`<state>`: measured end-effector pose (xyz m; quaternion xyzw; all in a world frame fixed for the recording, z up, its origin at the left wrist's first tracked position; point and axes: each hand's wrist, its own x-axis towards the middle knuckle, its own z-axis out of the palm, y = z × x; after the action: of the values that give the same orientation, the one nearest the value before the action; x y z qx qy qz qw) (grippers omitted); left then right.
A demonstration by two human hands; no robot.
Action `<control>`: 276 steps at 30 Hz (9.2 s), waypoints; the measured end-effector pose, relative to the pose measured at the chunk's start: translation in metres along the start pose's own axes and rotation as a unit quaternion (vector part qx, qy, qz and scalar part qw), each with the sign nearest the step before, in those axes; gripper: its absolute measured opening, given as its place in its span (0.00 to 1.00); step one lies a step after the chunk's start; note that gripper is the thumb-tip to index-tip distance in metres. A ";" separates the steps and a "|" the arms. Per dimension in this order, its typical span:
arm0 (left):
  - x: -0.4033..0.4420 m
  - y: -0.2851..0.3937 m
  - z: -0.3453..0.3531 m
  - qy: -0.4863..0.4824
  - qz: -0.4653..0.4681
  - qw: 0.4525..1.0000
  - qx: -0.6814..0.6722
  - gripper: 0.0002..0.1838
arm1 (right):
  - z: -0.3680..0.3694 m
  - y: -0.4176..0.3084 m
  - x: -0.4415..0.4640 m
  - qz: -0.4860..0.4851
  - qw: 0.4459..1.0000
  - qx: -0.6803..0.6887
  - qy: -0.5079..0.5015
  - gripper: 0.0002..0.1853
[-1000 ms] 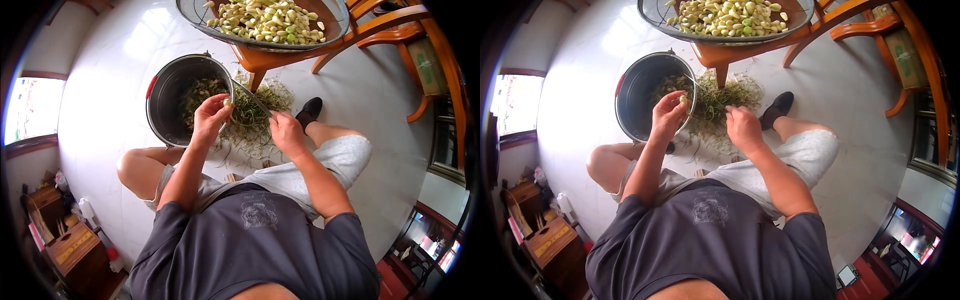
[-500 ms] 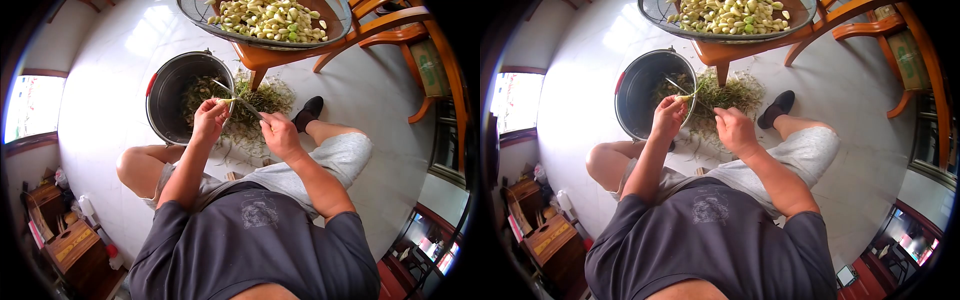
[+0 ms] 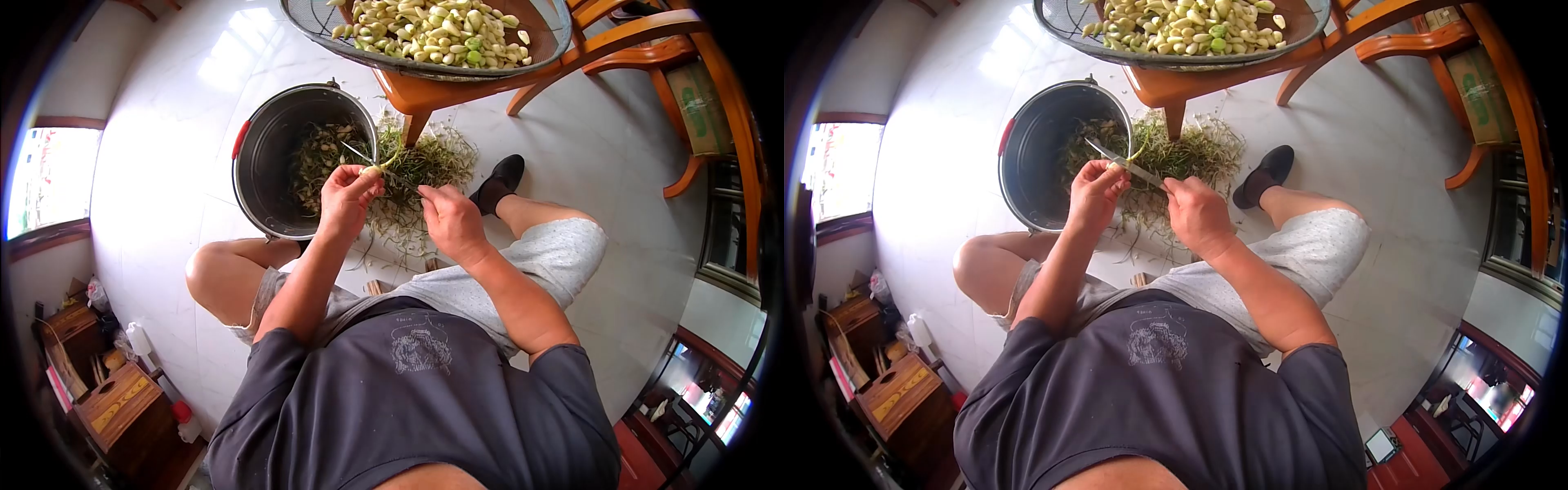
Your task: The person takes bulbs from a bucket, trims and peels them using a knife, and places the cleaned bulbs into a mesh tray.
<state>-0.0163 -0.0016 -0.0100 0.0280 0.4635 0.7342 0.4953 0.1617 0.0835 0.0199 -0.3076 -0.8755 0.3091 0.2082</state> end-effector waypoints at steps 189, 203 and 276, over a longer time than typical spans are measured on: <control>-0.015 -0.009 0.024 -0.085 0.039 0.994 0.054 0.04 | -0.031 0.010 -0.019 -0.013 0.998 -0.060 0.014 0.07; 0.014 0.074 0.119 -0.171 0.120 0.950 0.230 0.13 | -0.057 0.031 -0.010 0.199 0.974 -0.042 -0.095 0.12; -0.018 0.015 0.036 -0.114 -0.024 0.951 0.286 0.12 | -0.039 -0.005 -0.011 -0.143 0.982 -0.107 0.064 0.14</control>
<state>-0.0003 0.0073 0.0286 0.2404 0.5950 0.5506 0.5338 0.1887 0.0890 0.0496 -0.2189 -0.9233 0.1610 0.2715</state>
